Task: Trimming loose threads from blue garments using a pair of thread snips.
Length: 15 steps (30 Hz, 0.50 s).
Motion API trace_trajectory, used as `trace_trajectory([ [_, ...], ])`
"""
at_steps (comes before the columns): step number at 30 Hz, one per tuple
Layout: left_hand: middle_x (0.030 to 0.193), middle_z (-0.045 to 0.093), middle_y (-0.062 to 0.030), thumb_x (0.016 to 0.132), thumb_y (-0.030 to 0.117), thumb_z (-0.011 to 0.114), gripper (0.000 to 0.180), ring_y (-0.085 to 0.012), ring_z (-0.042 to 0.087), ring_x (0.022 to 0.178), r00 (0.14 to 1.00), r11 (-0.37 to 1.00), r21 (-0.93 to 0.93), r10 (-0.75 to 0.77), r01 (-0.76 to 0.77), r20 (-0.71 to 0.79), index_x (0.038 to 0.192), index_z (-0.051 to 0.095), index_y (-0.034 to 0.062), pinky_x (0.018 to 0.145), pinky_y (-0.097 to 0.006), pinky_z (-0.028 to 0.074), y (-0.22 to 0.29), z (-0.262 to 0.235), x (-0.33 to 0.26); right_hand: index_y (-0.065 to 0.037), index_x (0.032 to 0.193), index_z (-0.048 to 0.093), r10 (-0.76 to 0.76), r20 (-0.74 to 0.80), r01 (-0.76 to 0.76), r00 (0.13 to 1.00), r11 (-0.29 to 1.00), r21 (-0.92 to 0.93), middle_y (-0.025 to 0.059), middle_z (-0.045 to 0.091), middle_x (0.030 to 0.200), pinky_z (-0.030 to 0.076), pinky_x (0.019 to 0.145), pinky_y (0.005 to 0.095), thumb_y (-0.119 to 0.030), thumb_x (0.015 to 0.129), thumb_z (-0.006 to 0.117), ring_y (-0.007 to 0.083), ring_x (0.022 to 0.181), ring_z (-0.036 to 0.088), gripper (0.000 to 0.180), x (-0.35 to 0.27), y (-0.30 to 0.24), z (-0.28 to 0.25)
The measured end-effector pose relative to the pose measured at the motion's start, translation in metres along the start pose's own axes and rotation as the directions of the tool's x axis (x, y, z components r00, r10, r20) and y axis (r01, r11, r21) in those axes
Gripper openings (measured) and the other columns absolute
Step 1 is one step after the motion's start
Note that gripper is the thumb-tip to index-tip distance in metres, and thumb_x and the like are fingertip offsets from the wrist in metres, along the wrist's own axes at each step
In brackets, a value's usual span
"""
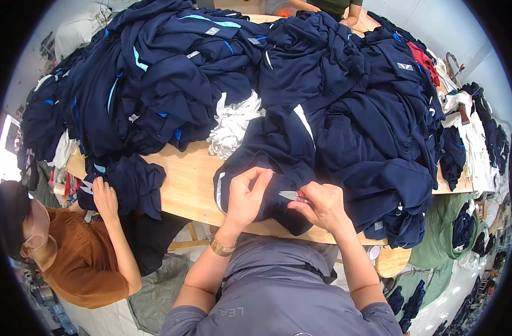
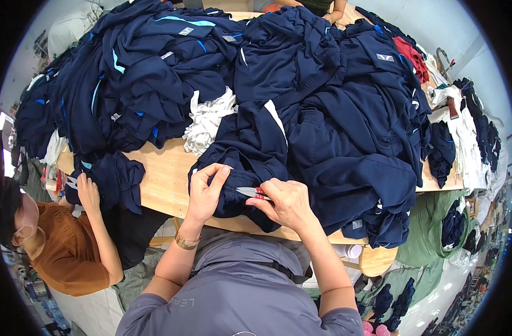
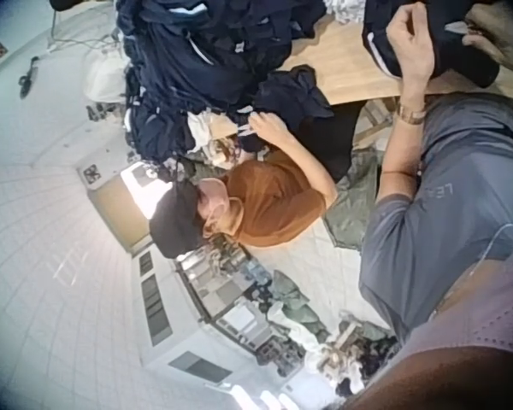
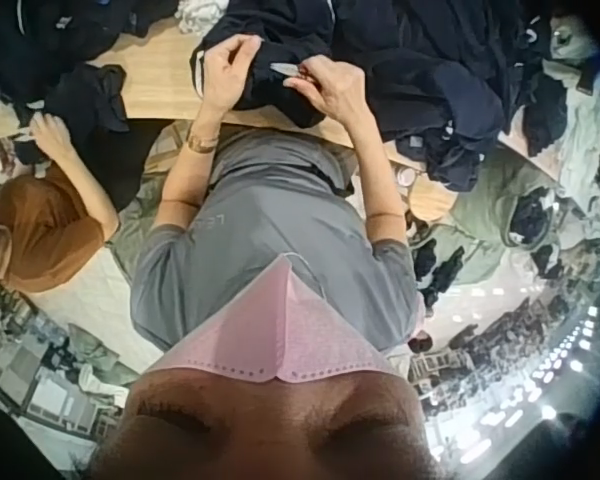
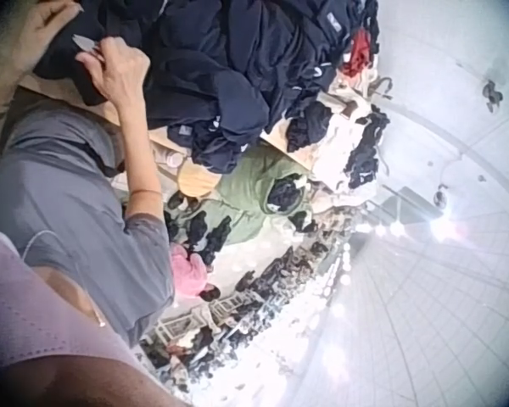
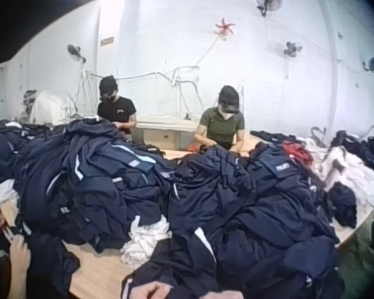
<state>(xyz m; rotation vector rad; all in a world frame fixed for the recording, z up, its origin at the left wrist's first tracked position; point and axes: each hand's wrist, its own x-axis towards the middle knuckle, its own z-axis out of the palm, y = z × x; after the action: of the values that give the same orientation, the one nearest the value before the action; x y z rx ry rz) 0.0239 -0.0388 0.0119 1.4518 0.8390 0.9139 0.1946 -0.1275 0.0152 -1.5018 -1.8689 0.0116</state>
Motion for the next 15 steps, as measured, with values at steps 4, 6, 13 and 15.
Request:
trace_trajectory([
  [4,0.066,0.057,-0.0007,0.089,0.014,0.057,0.020,-0.0042,0.047,0.065,1.000,0.997,0.068,0.030,-0.029,-0.006,0.083,0.061,-0.0051,0.060,-0.021,0.040,0.007,0.001,-0.002,-0.009,0.068,0.053,-0.048,0.002,0.048,0.999,0.996,-0.070,0.0021,0.046,0.055,0.037,0.042,0.0294,-0.041,0.071,0.071,0.0203,0.044,0.050,0.037,0.005,-0.003,-0.003],
  [6,0.065,0.057,-0.0011,0.088,0.014,0.057,0.020,-0.0044,0.047,0.064,0.999,0.994,0.100,0.040,-0.039,-0.010,0.083,0.061,-0.0049,0.059,-0.022,0.040,0.009,0.002,-0.003,-0.009,0.068,0.053,-0.061,0.009,0.061,0.998,0.995,-0.082,0.0017,0.045,0.055,0.037,0.042,0.0292,-0.041,0.071,0.071,0.0202,0.044,0.049,0.037,0.005,-0.004,-0.003],
  [13,0.064,0.056,-0.0017,0.088,0.015,0.058,0.021,-0.0051,0.046,0.063,1.000,0.994,0.105,0.017,-0.018,0.012,0.083,0.061,-0.0046,0.059,-0.022,0.039,0.005,0.000,-0.004,-0.003,0.078,0.056,0.342,0.013,-0.332,0.940,0.900,0.281,0.0034,0.052,0.055,0.039,0.045,0.0248,-0.023,0.077,0.072,0.0126,0.046,0.052,0.026,0.000,-0.002,0.001],
  [15,0.064,0.056,-0.0020,0.088,0.016,0.058,0.021,-0.0051,0.046,0.063,1.000,0.998,0.068,0.006,-0.007,0.021,0.083,0.060,-0.0046,0.059,-0.022,0.039,0.005,0.001,-0.004,-0.001,0.081,0.056,0.569,0.118,-0.481,0.814,0.547,0.685,-0.0002,0.057,0.063,0.039,0.048,0.0209,-0.016,0.080,0.069,0.0033,0.057,0.052,0.020,-0.004,0.000,0.007],
])
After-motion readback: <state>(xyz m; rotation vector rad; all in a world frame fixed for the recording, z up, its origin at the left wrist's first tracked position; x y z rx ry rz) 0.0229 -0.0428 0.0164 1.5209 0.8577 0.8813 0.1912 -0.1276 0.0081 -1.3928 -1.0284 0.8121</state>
